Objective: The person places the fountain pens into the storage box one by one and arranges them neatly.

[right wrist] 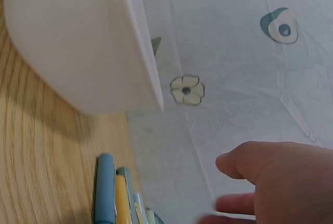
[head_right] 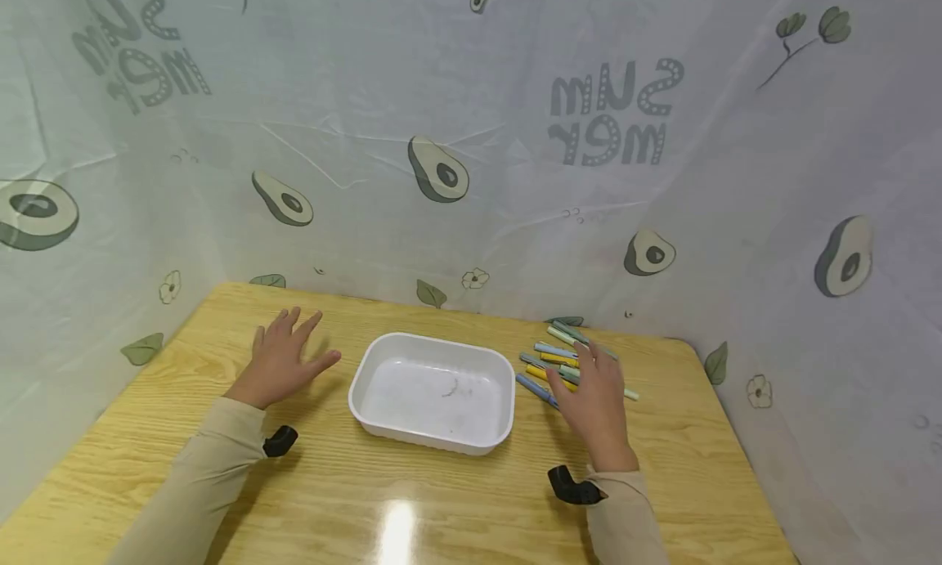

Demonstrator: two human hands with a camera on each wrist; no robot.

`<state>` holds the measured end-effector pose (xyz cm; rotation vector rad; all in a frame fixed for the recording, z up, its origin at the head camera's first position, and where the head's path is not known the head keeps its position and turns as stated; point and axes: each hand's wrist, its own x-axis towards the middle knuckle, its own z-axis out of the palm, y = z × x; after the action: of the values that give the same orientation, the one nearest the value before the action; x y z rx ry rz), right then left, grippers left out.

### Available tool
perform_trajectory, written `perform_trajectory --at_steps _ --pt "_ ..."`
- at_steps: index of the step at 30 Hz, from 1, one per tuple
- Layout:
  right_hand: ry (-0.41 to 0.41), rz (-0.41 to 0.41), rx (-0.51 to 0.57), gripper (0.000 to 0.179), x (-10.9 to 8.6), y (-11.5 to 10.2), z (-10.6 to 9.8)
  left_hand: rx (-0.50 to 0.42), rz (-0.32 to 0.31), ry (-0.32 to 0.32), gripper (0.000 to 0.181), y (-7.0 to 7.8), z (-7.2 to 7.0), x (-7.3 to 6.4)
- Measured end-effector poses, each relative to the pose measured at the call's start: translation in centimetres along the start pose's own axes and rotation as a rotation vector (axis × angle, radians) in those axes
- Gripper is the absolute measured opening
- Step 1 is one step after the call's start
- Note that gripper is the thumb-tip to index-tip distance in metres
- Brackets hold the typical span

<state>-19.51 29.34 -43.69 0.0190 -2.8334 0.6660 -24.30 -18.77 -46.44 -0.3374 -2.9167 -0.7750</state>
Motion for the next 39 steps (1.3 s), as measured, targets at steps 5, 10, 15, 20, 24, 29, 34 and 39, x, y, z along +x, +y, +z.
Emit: perform_trajectory --at_steps 5,10,15,20,24,29,34,39 --pt "-0.159 0.074 0.159 0.037 -0.1 -1.4 0.5 -0.274 -0.045 -0.162 0.067 1.4 0.3 0.0" --pt "-0.323 0.126 0.294 0.024 -0.6 -2.5 1.6 -0.493 -0.092 -0.321 0.053 2.7 1.2 -0.1" --pt "-0.348 0.158 0.387 0.019 -0.8 -3.6 2.6 -0.576 -0.092 -0.344 0.044 3.2 1.3 -0.2" --pt "-0.315 0.178 0.445 0.016 -1.0 -4.5 3.2 -0.642 -0.085 -0.356 0.045 3.6 0.9 -0.4" --pt "-0.306 0.198 0.474 0.015 -1.0 -4.7 3.4 -0.683 -0.103 -0.377 0.041 3.6 1.1 -0.3" --pt "-0.303 0.22 0.502 0.013 -1.4 -4.6 3.6 -0.692 -0.115 -0.391 0.038 3.5 1.3 -0.5" --pt "-0.298 0.215 0.538 0.013 -1.4 -4.8 3.6 -0.677 -0.114 -0.384 0.037 3.7 1.2 -0.7" --pt "-0.29 0.223 0.553 0.017 -1.2 -5.0 3.7 -0.671 -0.121 -0.364 0.036 3.9 1.1 -0.6"
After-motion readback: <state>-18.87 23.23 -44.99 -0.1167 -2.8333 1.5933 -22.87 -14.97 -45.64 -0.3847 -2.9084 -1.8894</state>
